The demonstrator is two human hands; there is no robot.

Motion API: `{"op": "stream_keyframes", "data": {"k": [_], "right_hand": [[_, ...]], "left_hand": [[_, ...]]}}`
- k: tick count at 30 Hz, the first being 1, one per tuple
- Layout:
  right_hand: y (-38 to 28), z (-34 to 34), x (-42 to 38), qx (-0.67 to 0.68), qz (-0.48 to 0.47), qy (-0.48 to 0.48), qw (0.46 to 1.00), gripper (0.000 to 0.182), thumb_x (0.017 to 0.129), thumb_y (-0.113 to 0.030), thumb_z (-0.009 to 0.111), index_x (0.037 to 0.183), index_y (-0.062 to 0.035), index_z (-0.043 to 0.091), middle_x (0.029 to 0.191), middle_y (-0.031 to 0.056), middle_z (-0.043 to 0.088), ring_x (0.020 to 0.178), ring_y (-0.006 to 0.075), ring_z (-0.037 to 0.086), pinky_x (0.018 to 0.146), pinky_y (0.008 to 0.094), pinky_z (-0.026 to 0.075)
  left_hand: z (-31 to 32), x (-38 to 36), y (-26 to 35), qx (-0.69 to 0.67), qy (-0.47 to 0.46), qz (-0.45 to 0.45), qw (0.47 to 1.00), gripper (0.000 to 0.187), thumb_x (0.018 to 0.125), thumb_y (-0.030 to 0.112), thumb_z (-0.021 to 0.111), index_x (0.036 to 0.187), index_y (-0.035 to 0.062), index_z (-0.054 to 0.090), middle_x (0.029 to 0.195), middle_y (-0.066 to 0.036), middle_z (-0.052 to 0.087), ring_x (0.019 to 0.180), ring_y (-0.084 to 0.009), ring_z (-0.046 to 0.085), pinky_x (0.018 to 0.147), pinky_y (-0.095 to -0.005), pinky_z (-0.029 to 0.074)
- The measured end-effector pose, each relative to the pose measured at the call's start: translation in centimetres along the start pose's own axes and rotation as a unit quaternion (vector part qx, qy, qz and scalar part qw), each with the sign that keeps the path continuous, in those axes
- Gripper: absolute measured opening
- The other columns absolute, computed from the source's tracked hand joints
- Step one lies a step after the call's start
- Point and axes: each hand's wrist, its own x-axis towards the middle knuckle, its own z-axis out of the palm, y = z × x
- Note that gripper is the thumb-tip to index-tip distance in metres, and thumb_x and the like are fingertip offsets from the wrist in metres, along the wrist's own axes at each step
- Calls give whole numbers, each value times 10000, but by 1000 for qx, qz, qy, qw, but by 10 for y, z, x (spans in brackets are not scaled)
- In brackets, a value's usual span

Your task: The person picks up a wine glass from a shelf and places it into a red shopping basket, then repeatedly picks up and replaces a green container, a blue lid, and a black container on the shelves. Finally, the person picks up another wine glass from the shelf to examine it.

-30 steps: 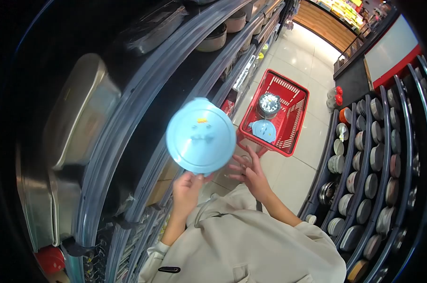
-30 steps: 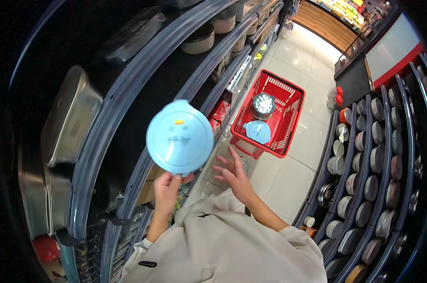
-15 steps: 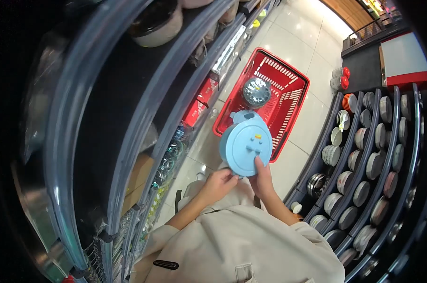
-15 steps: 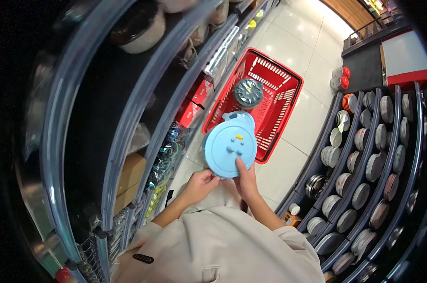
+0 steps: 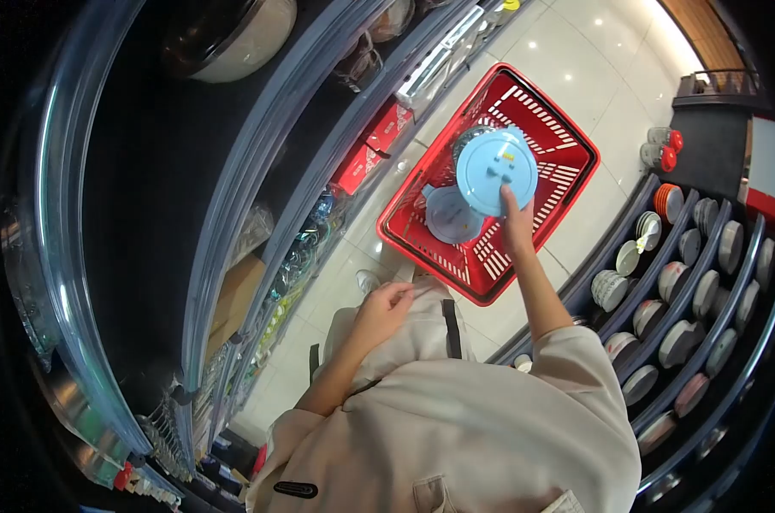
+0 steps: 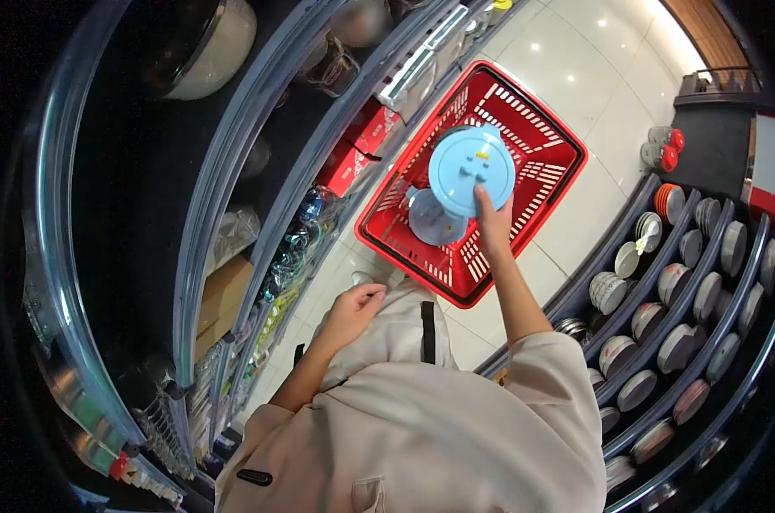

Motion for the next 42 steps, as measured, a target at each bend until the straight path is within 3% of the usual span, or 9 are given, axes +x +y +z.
{"op": "stream_keyframes", "data": {"k": [22, 25, 28, 31, 33, 35, 37, 39, 42], "right_hand": [[1, 13, 48, -41, 82, -52, 994, 674, 854, -337, 639, 1390, -127, 290, 1321, 88, 430, 1163, 217, 472, 906, 412, 445], [2, 9, 47, -35, 81, -43, 995, 695, 851, -300, 654, 1380, -62, 272, 1301, 159, 442, 1161, 255, 477, 899, 417, 460], [14, -3, 43, -103, 73, -7, 992, 662, 886, -418, 570, 1371, -65, 290, 1298, 164, 444, 1182, 264, 456, 931, 421, 414], [40, -18, 32, 67, 10, 118, 991, 636, 911, -501, 464, 1354, -64, 331, 1293, 159, 453, 1184, 275, 446, 952, 413, 373], [65, -32, 28, 83, 93, 184, 975, 618, 921, -530, 404, 1338, -75, 363, 1276, 98, 470, 1105, 231, 479, 913, 397, 384], [112, -52, 36, 63, 124, 195, 971, 558, 927, -500, 406, 1287, -75, 449, 1180, 92, 529, 1062, 217, 501, 912, 369, 384], [170, -83, 56, -200, 157, 118, 960, 572, 933, -443, 387, 1277, 7, 469, 1233, 188, 521, 1145, 256, 487, 939, 357, 382], [136, -56, 44, -272, 161, 103, 943, 565, 933, -432, 385, 1248, 24, 494, 1208, 195, 543, 1124, 260, 506, 933, 349, 387], [133, -47, 44, -320, 184, 48, 928, 572, 932, -429, 380, 1208, 49, 526, 1175, 208, 572, 1100, 290, 532, 930, 352, 393]], "left_hand": [[-5, -7, -22, -62, 94, -31, 993, 254, 904, 187, 568, 1060, -4, 626, 816, -61, 658, 730, -98, 594, 659, -246, 469], [-5, -7, -24, -76, 93, -35, 992, 252, 905, 187, 570, 1061, -3, 624, 801, -52, 652, 715, -88, 581, 645, -240, 463], [-6, -8, -25, -55, 84, -30, 994, 250, 905, 186, 574, 1061, -3, 621, 794, -46, 646, 700, -81, 567, 629, -234, 456], [-5, -9, -28, -58, 87, -27, 994, 250, 903, 188, 579, 1059, -3, 621, 791, -44, 644, 693, -78, 562, 619, -229, 451], [-5, -11, -31, -58, 84, -29, 994, 255, 906, 192, 578, 1060, -8, 617, 785, -43, 641, 693, -75, 562, 619, -228, 451], [-3, -13, -34, -71, 90, -28, 993, 253, 905, 192, 579, 1060, -4, 620, 779, -45, 638, 687, -77, 561, 617, -229, 450], [-4, -16, -35, -85, 100, -28, 991, 251, 903, 192, 581, 1060, 0, 622, 773, -47, 634, 680, -78, 559, 614, -230, 449], [-8, -22, -33, -29, 74, -53, 995, 242, 924, 147, 559, 1098, -15, 605, 913, -59, 656, 827, -92, 588, 748, -227, 463], [-6, -33, -33, -17, 116, -42, 992, 230, 896, 197, 584, 1031, 22, 646, 766, -80, 637, 669, -107, 578, 621, -249, 454]]}}
